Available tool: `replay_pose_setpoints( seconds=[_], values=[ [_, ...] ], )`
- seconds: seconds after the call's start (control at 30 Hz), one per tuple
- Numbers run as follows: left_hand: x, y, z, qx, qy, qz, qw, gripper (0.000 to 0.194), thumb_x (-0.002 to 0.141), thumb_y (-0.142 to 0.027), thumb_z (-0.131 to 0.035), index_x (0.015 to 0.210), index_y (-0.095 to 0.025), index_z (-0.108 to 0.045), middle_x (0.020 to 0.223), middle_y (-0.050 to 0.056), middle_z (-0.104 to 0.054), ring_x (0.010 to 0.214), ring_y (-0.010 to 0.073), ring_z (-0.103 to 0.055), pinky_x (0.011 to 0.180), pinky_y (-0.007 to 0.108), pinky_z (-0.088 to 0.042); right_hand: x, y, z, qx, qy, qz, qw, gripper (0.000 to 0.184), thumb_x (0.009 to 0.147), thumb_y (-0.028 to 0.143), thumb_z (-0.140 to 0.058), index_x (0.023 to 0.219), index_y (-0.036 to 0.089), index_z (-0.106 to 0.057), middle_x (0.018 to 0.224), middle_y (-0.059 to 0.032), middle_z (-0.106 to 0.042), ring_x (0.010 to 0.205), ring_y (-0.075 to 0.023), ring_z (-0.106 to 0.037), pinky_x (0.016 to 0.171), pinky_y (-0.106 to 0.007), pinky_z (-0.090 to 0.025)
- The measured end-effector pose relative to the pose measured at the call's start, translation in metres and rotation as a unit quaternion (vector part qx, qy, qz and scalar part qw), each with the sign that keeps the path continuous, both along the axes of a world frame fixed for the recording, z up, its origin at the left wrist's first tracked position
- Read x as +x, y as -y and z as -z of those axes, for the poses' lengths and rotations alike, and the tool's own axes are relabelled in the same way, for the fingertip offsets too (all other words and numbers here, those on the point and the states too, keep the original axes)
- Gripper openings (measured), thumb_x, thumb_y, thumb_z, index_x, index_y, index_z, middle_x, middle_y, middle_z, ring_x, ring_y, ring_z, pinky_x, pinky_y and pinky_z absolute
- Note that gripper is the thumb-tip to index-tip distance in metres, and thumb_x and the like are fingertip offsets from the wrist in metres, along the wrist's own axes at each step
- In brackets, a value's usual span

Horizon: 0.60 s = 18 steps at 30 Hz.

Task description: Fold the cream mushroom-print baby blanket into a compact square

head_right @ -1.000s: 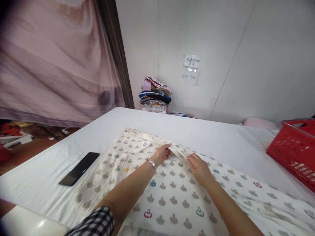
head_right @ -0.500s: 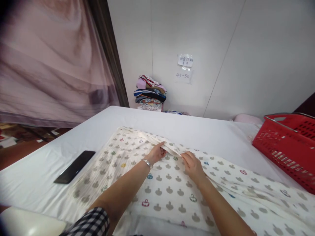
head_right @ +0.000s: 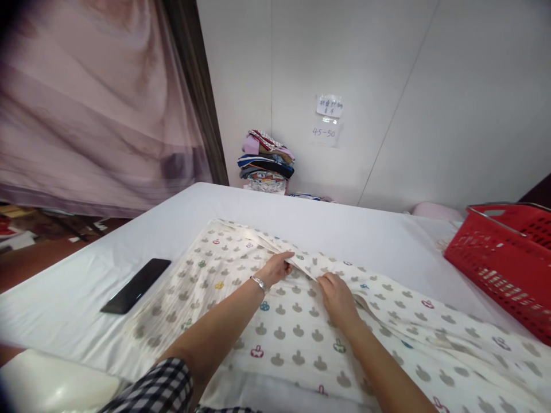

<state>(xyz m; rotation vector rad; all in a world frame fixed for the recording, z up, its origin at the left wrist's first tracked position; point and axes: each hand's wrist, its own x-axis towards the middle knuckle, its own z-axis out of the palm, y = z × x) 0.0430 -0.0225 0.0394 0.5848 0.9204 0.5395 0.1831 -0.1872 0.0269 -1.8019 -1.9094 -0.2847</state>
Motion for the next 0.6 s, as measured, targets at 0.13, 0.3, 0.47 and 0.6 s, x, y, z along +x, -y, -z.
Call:
replay_pose_setpoints(
  seconds=[0.13, 0.3, 0.47, 0.6],
  values=[
    [-0.001, 0.008, -0.004, -0.004, 0.011, 0.004, 1.000, 0.011, 0.077, -0.014, -0.062, 0.070, -0.015, -0.053, 0.051, -0.003, -0.053, 0.039, 0.0055, -0.044, 0.039, 0.016, -0.036, -0.014, -0.008, 0.000, 0.007, 0.044, 0.028, 0.999, 0.038, 0.087, 0.023, -0.044, 0.124, 0.019, -0.050, 0.123, -0.0129, -0.053, 0.112, -0.0275, -0.049, 0.089, -0.041, -0.043],
    [-0.005, 0.022, -0.006, -0.026, 0.015, 0.014, 0.999, 0.011, 0.078, -0.016, -0.061, 0.070, -0.014, -0.054, 0.051, -0.003, -0.052, 0.040, 0.0057, -0.045, 0.039, 0.015, -0.036, -0.032, -0.027, 0.004, 0.016, 0.071, 0.065, 0.995, 0.048, 0.083, 0.017, -0.045, 0.132, 0.017, -0.042, 0.129, -0.0144, -0.051, 0.116, -0.0294, -0.046, 0.091, -0.044, -0.040],
    [-0.017, 0.026, -0.002, -0.045, 0.002, 0.003, 0.999, 0.009, 0.077, -0.015, -0.060, 0.069, -0.012, -0.056, 0.049, 0.000, -0.054, 0.038, 0.0071, -0.044, 0.034, 0.016, -0.031, -0.027, -0.033, 0.010, 0.032, 0.074, 0.062, 0.995, 0.042, 0.080, 0.007, -0.038, 0.117, 0.017, -0.054, 0.110, -0.0124, -0.061, 0.098, -0.0254, -0.055, 0.082, -0.039, -0.045],
    [-0.027, 0.017, 0.003, -0.044, 0.008, -0.058, 0.997, 0.007, 0.073, -0.015, -0.064, 0.071, -0.011, -0.058, 0.051, 0.001, -0.056, 0.040, 0.0087, -0.047, 0.036, 0.018, -0.034, -0.025, -0.020, 0.007, 0.036, 0.060, -0.002, 0.998, 0.037, 0.081, 0.008, -0.037, 0.108, 0.019, -0.059, 0.101, -0.0103, -0.064, 0.091, -0.0236, -0.057, 0.078, -0.036, -0.047]
  ],
)
